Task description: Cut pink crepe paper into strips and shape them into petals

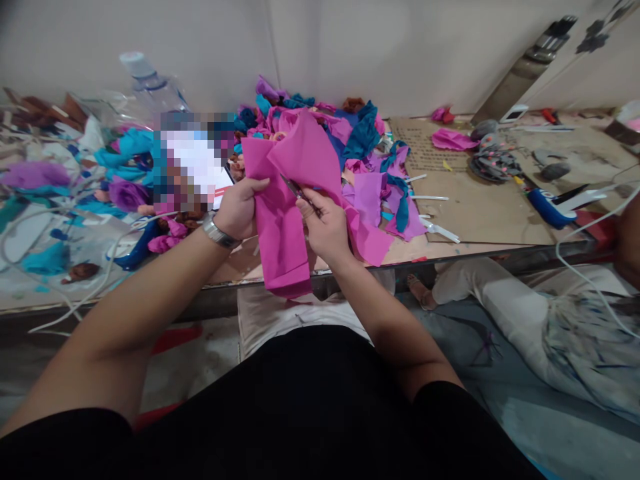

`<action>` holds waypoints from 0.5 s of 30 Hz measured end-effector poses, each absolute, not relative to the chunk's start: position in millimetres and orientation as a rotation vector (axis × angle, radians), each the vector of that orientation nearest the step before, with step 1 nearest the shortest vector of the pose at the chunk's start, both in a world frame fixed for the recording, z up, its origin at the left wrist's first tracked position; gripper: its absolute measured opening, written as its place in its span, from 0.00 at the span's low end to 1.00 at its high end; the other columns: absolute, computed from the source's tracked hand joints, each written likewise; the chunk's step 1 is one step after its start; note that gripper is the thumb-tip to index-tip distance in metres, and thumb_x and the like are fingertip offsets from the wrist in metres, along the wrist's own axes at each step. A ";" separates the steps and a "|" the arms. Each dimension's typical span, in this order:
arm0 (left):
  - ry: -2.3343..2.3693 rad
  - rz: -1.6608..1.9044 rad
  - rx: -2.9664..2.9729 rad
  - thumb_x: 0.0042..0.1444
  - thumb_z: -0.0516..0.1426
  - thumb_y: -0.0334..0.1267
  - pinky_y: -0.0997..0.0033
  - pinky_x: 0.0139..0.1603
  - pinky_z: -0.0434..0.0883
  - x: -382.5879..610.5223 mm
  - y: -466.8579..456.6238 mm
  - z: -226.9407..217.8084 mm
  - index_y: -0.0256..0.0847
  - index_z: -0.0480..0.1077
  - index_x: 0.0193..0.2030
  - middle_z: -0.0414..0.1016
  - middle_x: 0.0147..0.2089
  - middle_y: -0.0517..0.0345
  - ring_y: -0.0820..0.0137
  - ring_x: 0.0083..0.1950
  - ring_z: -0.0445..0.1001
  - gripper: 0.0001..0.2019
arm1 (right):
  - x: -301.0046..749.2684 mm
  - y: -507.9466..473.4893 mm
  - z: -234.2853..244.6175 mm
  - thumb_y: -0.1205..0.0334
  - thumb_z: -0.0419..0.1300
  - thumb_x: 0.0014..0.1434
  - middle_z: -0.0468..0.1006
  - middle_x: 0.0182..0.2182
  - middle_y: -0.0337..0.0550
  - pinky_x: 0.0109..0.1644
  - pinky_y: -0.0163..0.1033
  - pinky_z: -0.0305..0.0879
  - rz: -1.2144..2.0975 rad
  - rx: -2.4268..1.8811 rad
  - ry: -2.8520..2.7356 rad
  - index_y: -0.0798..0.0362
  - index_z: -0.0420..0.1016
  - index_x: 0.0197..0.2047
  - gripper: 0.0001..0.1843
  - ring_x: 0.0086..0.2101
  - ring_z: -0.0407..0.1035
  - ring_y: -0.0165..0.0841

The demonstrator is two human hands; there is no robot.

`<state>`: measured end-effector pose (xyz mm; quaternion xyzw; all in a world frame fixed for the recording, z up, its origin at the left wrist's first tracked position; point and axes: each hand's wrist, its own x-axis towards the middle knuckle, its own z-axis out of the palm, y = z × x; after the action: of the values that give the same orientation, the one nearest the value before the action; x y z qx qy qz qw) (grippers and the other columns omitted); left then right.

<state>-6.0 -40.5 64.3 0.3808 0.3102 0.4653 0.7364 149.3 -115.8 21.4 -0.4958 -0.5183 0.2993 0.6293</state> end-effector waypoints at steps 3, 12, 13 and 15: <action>0.681 1.026 0.821 0.53 0.64 0.35 0.54 0.56 0.83 -5.8 -41.1 64.1 0.39 0.74 0.37 0.81 0.33 0.57 0.59 0.42 0.85 0.06 | 148.9 -116.2 20.2 0.28 0.63 0.64 0.80 0.30 0.37 0.33 0.41 0.77 0.700 -1.132 -1.193 0.47 0.83 0.61 0.36 0.28 0.73 0.33; 0.684 1.028 0.802 0.52 0.66 0.34 0.55 0.57 0.80 -6.3 -43.8 65.4 0.38 0.75 0.38 0.80 0.33 0.57 0.59 0.43 0.85 0.07 | 153.2 -116.9 21.9 0.33 0.63 0.68 0.85 0.37 0.40 0.45 0.47 0.82 0.585 -1.112 -1.280 0.45 0.85 0.59 0.30 0.36 0.80 0.37; 0.684 1.036 0.807 0.52 0.66 0.34 0.56 0.57 0.80 -6.1 -44.3 65.7 0.38 0.75 0.39 0.80 0.33 0.57 0.59 0.44 0.85 0.07 | 153.0 -116.8 22.7 0.33 0.63 0.67 0.87 0.40 0.41 0.49 0.48 0.82 0.576 -1.102 -1.281 0.45 0.85 0.59 0.30 0.40 0.81 0.38; 0.684 1.046 0.816 0.52 0.65 0.34 0.57 0.57 0.80 -5.8 -44.9 66.1 0.38 0.76 0.38 0.80 0.33 0.57 0.60 0.43 0.84 0.07 | 152.6 -116.0 23.9 0.32 0.65 0.65 0.87 0.48 0.44 0.57 0.52 0.81 0.548 -1.077 -1.285 0.46 0.85 0.58 0.30 0.47 0.82 0.41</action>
<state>-5.8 -44.9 66.1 0.3712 0.3110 0.4758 0.7342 152.6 -116.0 23.9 -0.4715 -0.5623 0.2399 0.6356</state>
